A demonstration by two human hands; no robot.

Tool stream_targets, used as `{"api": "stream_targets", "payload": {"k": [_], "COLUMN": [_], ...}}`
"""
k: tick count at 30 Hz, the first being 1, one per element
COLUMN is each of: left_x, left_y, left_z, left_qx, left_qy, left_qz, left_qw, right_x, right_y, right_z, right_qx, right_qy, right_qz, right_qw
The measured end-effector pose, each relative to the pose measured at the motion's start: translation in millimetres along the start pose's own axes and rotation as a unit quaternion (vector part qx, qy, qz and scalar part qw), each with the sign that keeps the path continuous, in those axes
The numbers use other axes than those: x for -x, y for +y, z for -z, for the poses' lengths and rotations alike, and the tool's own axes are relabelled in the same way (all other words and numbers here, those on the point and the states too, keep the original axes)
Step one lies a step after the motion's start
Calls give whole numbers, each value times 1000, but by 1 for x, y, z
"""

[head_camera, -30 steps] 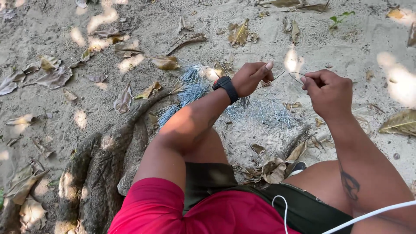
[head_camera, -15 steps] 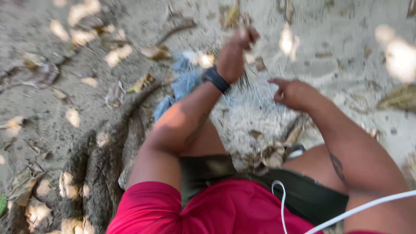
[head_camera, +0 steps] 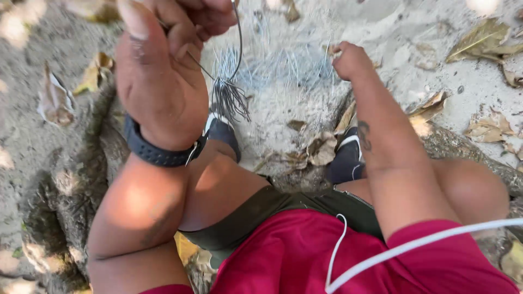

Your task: Sorting and organizing thin metal wire ties on the ground.

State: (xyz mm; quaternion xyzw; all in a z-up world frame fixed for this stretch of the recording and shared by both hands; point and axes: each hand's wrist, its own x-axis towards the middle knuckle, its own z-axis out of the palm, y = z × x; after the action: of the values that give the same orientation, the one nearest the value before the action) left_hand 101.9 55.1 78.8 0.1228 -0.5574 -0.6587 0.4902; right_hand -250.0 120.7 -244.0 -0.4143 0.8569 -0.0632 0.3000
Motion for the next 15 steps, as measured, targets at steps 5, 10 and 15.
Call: {"api": "stream_targets", "payload": {"k": [5,10,15], "left_x": [-4,3,15], "left_y": [13,0,-26], "left_z": [-12,7,32], "left_qx": [-14,-53,-89], "left_qy": [51,75,68], "left_qz": [36,37,29], "left_qw": [998,995,993], "right_x": [-19,0,-9], "right_y": [25,6,-13], "right_z": [-124,-139,-113], "right_qx": [28,-22,-64], "right_qy": [-33,-5,47], "right_qz": [54,129,168], "right_qw": [998,991,983]}}
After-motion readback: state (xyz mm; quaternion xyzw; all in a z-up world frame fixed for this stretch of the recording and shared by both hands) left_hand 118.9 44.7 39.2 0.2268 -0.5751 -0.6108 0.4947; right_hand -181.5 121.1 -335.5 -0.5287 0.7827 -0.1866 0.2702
